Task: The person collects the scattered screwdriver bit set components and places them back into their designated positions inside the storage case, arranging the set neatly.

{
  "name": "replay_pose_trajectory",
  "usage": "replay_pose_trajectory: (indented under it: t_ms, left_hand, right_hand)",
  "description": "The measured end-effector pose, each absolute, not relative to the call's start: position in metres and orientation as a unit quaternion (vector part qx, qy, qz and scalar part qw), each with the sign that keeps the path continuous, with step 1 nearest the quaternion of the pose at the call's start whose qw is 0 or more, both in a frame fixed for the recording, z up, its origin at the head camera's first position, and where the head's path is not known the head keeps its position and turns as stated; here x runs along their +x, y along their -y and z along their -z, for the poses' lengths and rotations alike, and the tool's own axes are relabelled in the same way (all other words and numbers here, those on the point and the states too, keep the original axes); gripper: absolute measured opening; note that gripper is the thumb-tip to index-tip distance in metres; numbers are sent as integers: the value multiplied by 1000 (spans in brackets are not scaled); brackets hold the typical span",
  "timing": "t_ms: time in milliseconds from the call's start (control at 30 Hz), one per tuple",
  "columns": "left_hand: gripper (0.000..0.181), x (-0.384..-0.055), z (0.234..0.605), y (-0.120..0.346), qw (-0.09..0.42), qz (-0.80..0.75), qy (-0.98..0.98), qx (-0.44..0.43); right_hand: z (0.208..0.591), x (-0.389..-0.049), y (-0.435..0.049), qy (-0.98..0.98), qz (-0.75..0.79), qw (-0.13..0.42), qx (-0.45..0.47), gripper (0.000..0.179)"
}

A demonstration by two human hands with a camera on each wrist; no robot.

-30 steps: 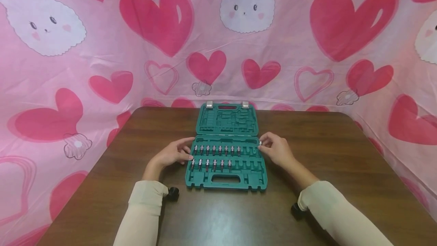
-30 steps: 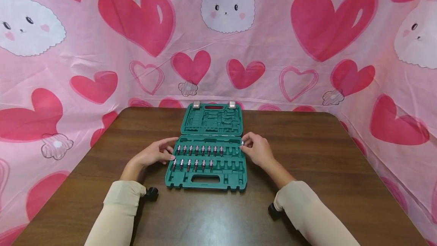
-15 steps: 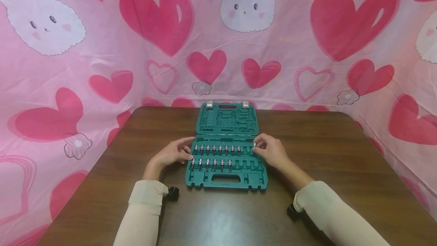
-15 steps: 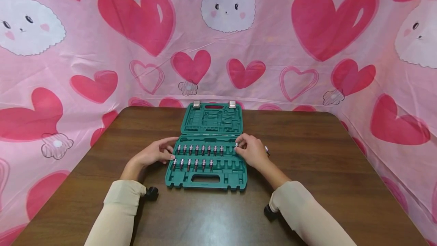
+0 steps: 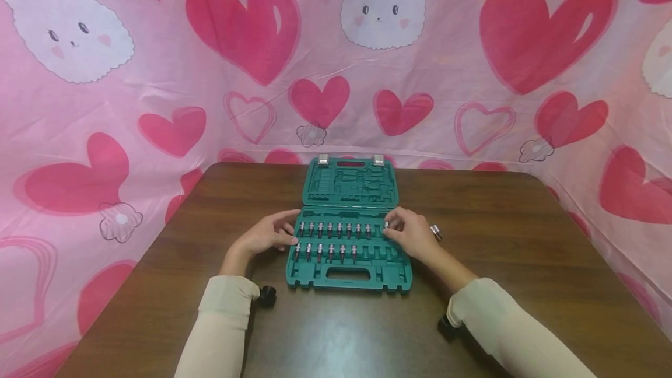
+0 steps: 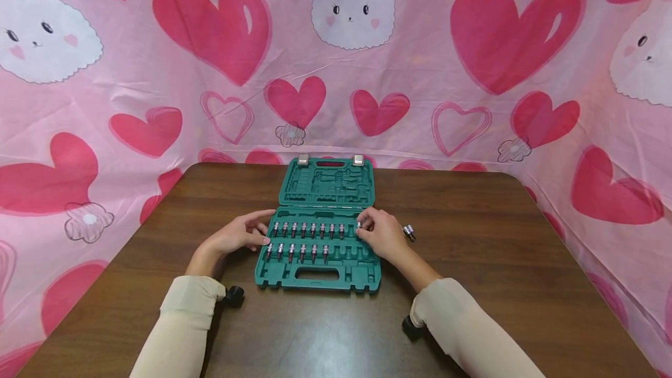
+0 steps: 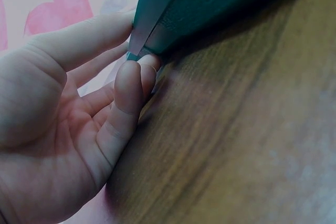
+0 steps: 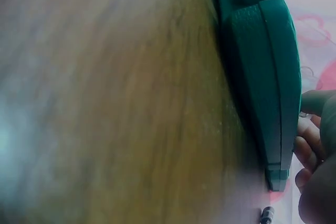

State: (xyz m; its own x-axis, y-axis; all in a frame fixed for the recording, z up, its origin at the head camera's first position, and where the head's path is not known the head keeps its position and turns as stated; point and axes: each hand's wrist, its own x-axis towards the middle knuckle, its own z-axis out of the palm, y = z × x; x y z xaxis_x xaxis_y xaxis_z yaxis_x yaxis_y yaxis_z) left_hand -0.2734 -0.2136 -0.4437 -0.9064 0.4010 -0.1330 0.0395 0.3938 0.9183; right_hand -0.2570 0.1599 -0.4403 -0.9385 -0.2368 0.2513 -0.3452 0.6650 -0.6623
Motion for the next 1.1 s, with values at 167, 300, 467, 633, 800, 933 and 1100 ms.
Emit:
replay_pose_trajectory:
  t_ms: [167, 300, 467, 633, 800, 933, 1100]
  left_hand:
    - [71, -273, 443, 213, 169, -532, -819, 135]
    - [71, -273, 443, 213, 168, -531, -819, 137]
    - [71, -274, 444, 214, 170, -534, -816, 139]
    - [71, -273, 444, 214, 170, -534, -816, 139]
    - [72, -271, 441, 214, 171, -534, -816, 140]
    - [72, -271, 440, 214, 173, -535, -815, 139]
    - [72, -271, 441, 213, 172, -537, -814, 140]
  right_hand:
    - [438, -258, -155, 918, -359, 63, 154, 17]
    - [437, -259, -152, 926, -344, 57, 144, 17]
    - [434, -260, -148, 934, -329, 41, 131, 17]
    - [430, -262, -143, 941, -315, 17, 124, 17]
    - [427, -264, -139, 945, -306, -1, 111, 18]
    - [427, -264, -138, 945, -311, -8, 102, 18]
    - [427, -264, -136, 940, -325, -5, 106, 14]
